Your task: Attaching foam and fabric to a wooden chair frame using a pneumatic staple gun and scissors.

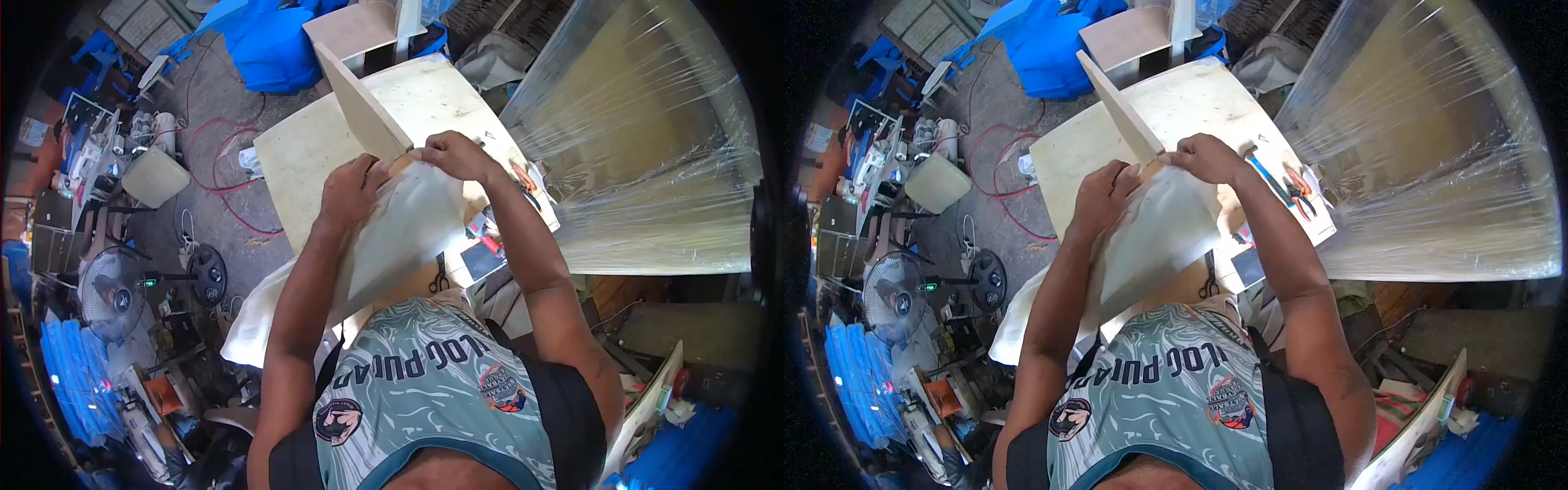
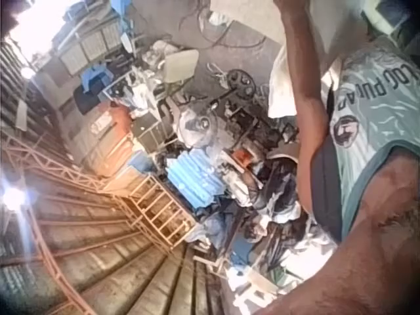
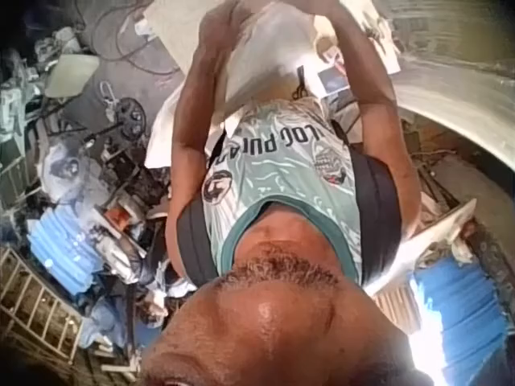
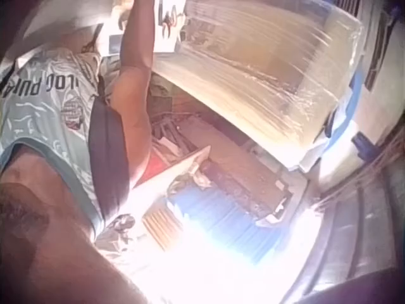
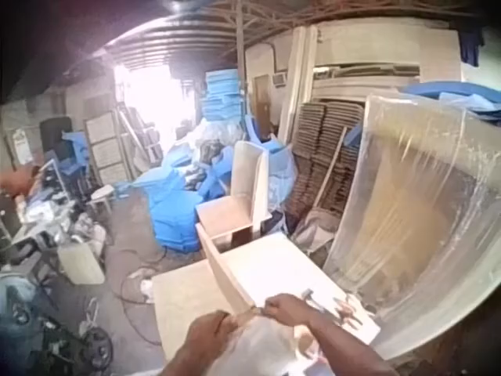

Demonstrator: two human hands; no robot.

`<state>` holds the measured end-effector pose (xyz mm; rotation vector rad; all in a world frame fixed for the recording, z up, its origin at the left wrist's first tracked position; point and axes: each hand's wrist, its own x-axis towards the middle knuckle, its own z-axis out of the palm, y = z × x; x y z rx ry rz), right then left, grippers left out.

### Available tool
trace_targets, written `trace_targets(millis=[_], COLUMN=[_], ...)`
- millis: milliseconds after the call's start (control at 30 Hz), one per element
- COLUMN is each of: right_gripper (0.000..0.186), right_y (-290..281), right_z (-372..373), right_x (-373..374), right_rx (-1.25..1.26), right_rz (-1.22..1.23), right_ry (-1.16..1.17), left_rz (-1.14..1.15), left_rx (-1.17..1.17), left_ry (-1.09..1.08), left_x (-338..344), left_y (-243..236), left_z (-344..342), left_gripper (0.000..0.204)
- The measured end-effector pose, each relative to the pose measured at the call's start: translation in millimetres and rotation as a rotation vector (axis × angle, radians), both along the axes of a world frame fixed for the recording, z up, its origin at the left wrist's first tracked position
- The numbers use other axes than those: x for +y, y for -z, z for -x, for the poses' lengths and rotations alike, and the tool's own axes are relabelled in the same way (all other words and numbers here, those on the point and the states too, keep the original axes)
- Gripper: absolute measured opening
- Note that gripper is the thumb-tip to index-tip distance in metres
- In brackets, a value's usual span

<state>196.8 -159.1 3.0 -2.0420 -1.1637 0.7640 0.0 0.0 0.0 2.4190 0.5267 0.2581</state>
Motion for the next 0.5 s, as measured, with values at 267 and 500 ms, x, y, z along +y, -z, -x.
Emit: trace_targets(millis=[267, 500], right_gripper=[0.051, 0.054], right_y=[16.2, 15.1], right_z=[3.7, 5.0], right_x=[5.0, 34.3], right_rx=[-0.036, -0.162], right_rz=[-0.153, -0.034], right_ry=[0.233, 0.288], left_rz=[0.023, 0.212], left_rx=[-0.112, -0.030], left_ry=[0.196, 0.078], left_x=[-4.8, 11.0], left_y=[-16.5, -4.4], left_z=[-17.9, -19.8], left_gripper=[0.029, 0.026])
